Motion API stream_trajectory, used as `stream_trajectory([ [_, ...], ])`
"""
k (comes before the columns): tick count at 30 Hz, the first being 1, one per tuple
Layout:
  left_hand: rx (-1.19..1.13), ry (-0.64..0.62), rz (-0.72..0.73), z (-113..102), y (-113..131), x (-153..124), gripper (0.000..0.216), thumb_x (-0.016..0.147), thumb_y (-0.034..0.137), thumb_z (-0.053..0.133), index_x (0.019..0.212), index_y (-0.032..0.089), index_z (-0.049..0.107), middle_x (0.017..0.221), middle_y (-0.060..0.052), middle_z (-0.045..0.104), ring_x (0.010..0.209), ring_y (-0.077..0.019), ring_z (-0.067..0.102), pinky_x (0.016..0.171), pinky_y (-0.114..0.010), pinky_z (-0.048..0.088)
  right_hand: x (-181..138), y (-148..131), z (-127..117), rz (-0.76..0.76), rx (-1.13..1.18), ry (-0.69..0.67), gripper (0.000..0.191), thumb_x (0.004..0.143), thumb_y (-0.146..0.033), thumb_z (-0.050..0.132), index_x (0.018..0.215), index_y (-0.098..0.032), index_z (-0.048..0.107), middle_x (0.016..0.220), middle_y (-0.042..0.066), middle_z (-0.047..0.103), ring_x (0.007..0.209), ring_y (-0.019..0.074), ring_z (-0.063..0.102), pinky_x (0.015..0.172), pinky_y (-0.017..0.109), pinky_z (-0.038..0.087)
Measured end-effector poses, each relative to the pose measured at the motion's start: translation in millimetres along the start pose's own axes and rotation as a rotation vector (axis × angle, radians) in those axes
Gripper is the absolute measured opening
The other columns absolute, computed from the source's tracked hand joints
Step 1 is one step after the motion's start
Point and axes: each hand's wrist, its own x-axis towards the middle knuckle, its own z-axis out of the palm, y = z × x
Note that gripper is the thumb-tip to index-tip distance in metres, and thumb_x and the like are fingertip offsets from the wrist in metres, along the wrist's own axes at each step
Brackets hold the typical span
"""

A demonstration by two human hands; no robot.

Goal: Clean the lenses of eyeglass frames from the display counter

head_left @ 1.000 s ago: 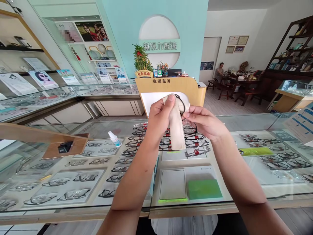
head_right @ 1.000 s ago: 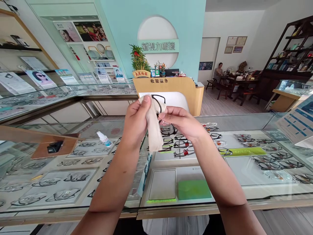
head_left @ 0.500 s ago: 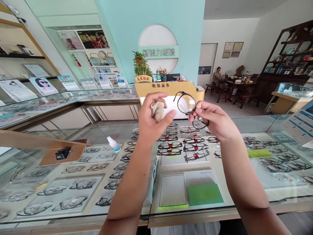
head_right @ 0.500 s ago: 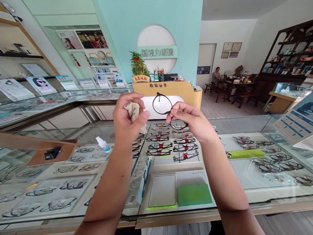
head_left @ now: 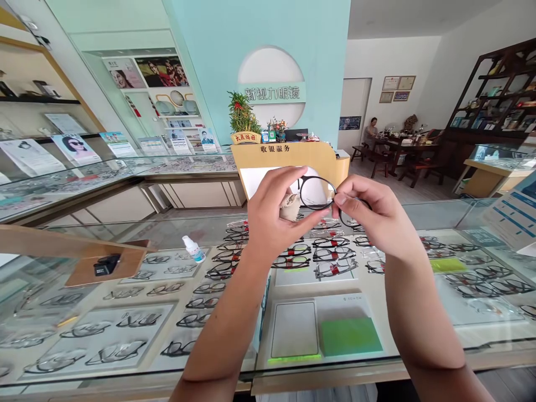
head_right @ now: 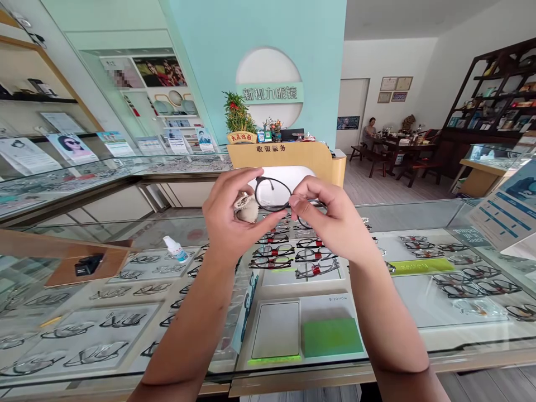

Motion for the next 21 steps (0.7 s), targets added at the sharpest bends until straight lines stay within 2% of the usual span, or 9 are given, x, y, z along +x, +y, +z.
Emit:
stream_trajectory([
  [4, 0.046, -0.02, -0.012, -0.7, 0.4, -1.7, 0.062, 0.089, 0.039, 0.086, 0.146, 0.027, 0.065, 0.137, -0.012, 0.072, 0.124, -0.0317, 0.071, 0.097, -0.048, 0.066, -3.0, -5.0, 3.6, -0.044, -0.109, 0.052, 0.021, 0.107, -0.024, 0.063, 0.086, -0.023, 0.065, 0.082, -0.001, 0.067, 0.078, 0.0159, 0.058, 0.074, 0.032, 0.045],
  [8, 0.009, 0.006, 0.012, -0.4, 4.3, -1.9, 0.06, 0.091, 0.036, 0.085, 0.147, 0.027, 0.064, 0.136, -0.011, 0.073, 0.121, -0.0299, 0.072, 0.093, -0.044, 0.066, -5.5, -9.1, 5.3, -0.1, -0.212, 0.082, 0.02, 0.107, -0.025, 0.062, 0.087, -0.024, 0.065, 0.08, -0.001, 0.066, 0.075, 0.0159, 0.058, 0.072, 0.033, 0.046],
  [11, -0.004, 0.085, 0.022, -1.9, 8.8, 0.5, 0.056, 0.09, 0.034, 0.088, 0.142, 0.027, 0.067, 0.136, -0.01, 0.075, 0.123, -0.0291, 0.072, 0.087, -0.04, 0.066, -6.1, -9.7, 7.0, -0.205, -0.306, 0.187, 0.006, 0.103, -0.031, 0.069, 0.1, -0.026, 0.067, 0.094, 0.002, 0.07, 0.088, 0.0212, 0.065, 0.083, 0.039, 0.052],
  [14, 0.002, 0.253, -0.022, -5.7, 11.7, 1.8, 0.059, 0.084, 0.031, 0.094, 0.138, 0.026, 0.07, 0.133, -0.008, 0.075, 0.122, -0.0279, 0.071, 0.083, -0.038, 0.063, -5.5, -8.5, 9.9, -0.338, -0.411, 0.39, 0.032, 0.095, -0.038, 0.077, 0.124, -0.03, 0.067, 0.123, 0.009, 0.07, 0.121, 0.033, 0.066, 0.103, 0.054, 0.054],
  [16, 0.021, 0.343, -0.098, -8.5, 12.1, 0.9, 0.061, 0.084, 0.033, 0.094, 0.14, 0.028, 0.069, 0.134, -0.007, 0.073, 0.12, -0.0277, 0.07, 0.087, -0.041, 0.063, -4.7, -7.3, 12.2, -0.381, -0.471, 0.455, 0.045, 0.093, -0.04, 0.079, 0.135, -0.032, 0.064, 0.134, 0.011, 0.066, 0.133, 0.0379, 0.061, 0.11, 0.061, 0.052],
  [18, 0.045, 0.379, -0.185, -10.6, 11.9, -0.7, 0.062, 0.087, 0.037, 0.092, 0.143, 0.031, 0.066, 0.136, -0.006, 0.071, 0.119, -0.0281, 0.07, 0.093, -0.045, 0.063, -3.5, -5.8, 14.8, -0.389, -0.538, 0.455, 0.051, 0.094, -0.041, 0.079, 0.141, -0.033, 0.062, 0.137, 0.012, 0.066, 0.135, 0.0396, 0.06, 0.111, 0.064, 0.053],
  [21, 0.059, 0.39, -0.251, -11.6, 11.0, -2.6, 0.063, 0.087, 0.041, 0.092, 0.144, 0.035, 0.065, 0.138, -0.006, 0.069, 0.122, -0.0289, 0.069, 0.097, -0.047, 0.063, -1.3, -2.6, 19.0, -0.426, -0.615, 0.457, 0.051, 0.095, -0.04, 0.077, 0.143, -0.03, 0.062, 0.135, 0.012, 0.07, 0.128, 0.0382, 0.064, 0.105, 0.064, 0.056],
])
